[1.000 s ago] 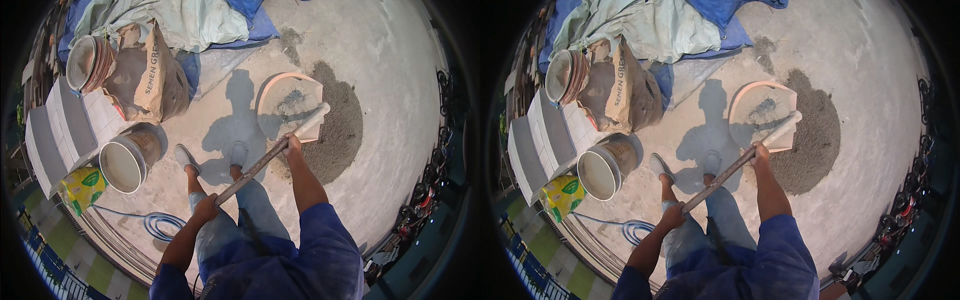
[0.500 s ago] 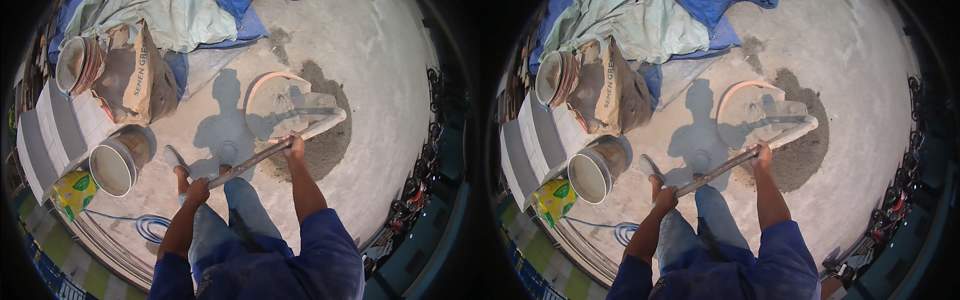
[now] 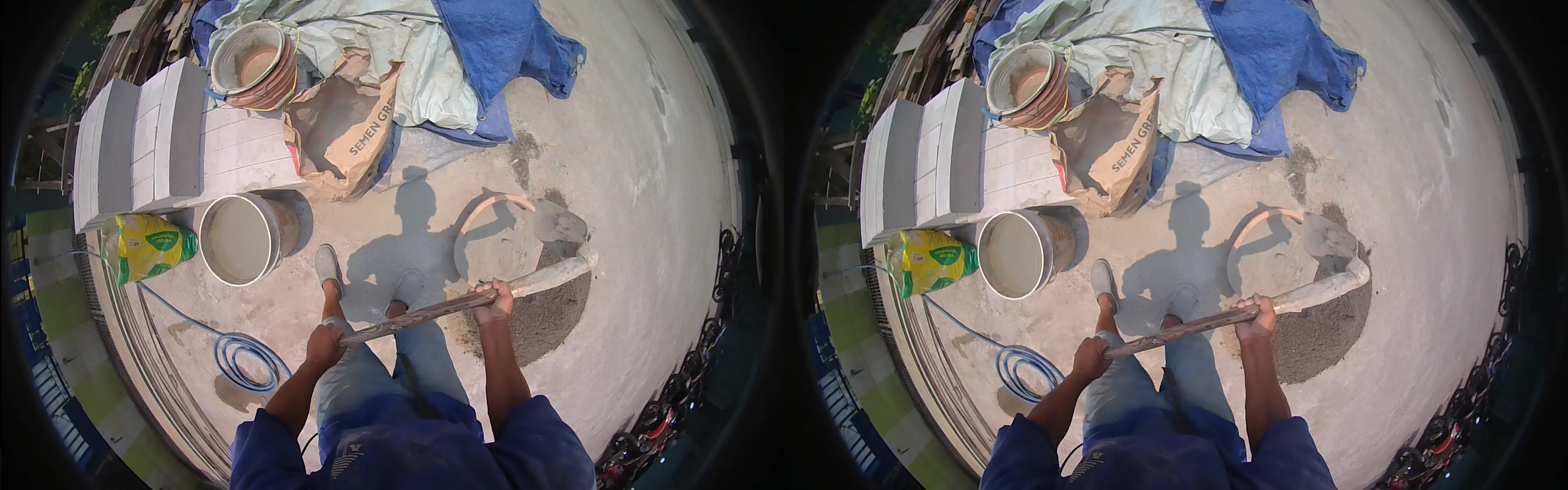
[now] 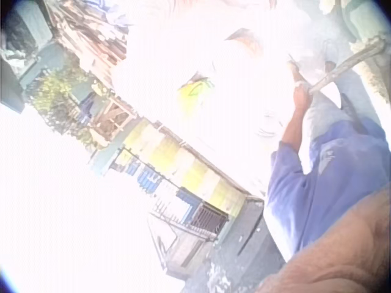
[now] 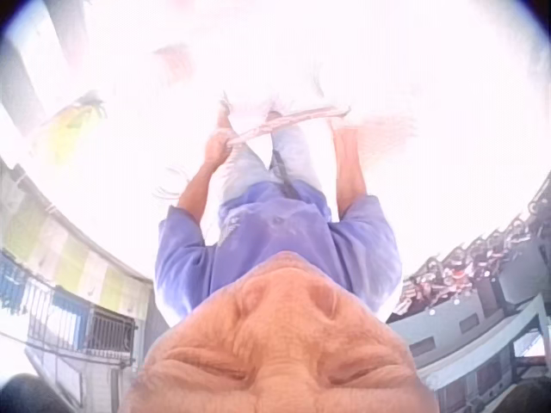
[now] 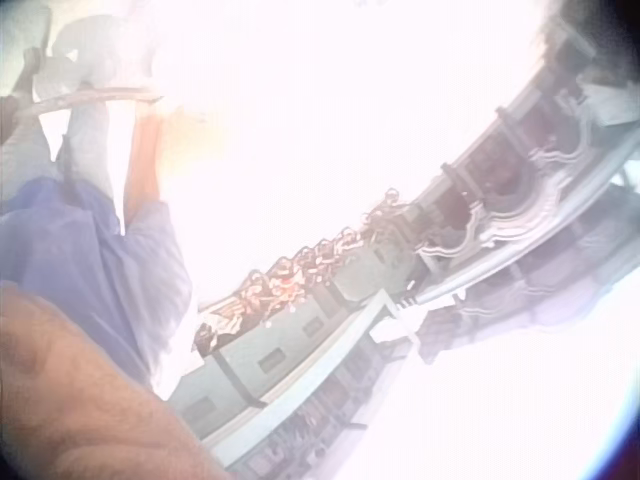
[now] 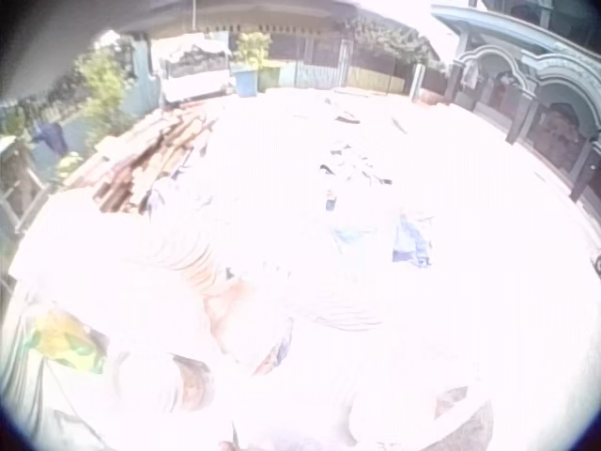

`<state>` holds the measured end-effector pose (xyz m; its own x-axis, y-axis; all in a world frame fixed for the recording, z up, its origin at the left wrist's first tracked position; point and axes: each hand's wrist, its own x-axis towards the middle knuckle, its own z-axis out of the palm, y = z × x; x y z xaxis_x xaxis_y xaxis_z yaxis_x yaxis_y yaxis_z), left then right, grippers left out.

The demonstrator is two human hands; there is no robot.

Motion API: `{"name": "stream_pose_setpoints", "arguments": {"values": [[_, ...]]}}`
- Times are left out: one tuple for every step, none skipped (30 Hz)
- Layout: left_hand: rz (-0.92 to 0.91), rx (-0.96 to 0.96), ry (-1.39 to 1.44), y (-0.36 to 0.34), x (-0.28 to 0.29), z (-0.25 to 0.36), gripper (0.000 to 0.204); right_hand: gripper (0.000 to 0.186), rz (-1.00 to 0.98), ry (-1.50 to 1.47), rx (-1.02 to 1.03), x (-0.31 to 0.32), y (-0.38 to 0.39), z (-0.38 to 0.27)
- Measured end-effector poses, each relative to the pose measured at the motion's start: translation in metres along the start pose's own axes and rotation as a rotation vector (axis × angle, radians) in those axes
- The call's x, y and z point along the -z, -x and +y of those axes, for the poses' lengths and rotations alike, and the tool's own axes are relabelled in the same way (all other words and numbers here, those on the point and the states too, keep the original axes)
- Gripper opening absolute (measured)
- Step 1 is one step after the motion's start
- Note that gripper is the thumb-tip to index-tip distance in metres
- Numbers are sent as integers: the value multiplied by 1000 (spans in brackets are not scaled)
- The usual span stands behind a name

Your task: The person scoops cement from a bag into a basin, then uses a hoe to mix the cement with sand and water on the floor. The person repeatedly adds cement and mixes the materials until a consistent mixture is formed.

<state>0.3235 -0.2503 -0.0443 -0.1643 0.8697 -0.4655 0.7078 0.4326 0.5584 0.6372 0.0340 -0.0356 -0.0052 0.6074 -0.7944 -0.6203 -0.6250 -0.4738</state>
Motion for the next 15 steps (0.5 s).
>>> {"name": "stream_pose_setpoints", "arguments": {"values": [[45,33,-17,24,3,-12,16,11,-47,16,-38,-24,10,15],[109,97,-2,48,4,-19,16,10,-91,33,-71,-50,24,33],[172,163,14,72,2,-25,15,10,-135,52,-107,-75,36,50],[237,190,42,92,-7,-32,15,9,-186,85,-124,-97,47,65],[299,215,69,110,-16,-40,16,9,-233,116,-139,-118,56,80],[354,240,96,123,-24,-48,16,10,-273,144,-157,-136,66,96],[401,283,105,132,-30,-52,16,10,-324,170,-174,-155,78,111],[447,323,114,137,-38,-56,17,11,-373,194,-191,-176,89,124],[495,361,125,138,-44,-59,18,13,-424,219,-203,-193,93,138],[546,375,174,134,-50,-65,18,13,-464,238,-206,-206,91,153],[559,399,201,128,-54,-75,18,13,-503,255,-207,-217,89,168],[573,427,232,121,-62,-87,18,13,-543,278,-211,-229,85,184],[578,455,262,115,-67,-96,17,12,-546,322,-186,-241,82,198],[556,478,294,108,-72,-105,17,12,-550,366,-162,-253,78,211],[533,496,319,99,-72,-116,17,12,-553,401,-136,-263,74,223]]}}
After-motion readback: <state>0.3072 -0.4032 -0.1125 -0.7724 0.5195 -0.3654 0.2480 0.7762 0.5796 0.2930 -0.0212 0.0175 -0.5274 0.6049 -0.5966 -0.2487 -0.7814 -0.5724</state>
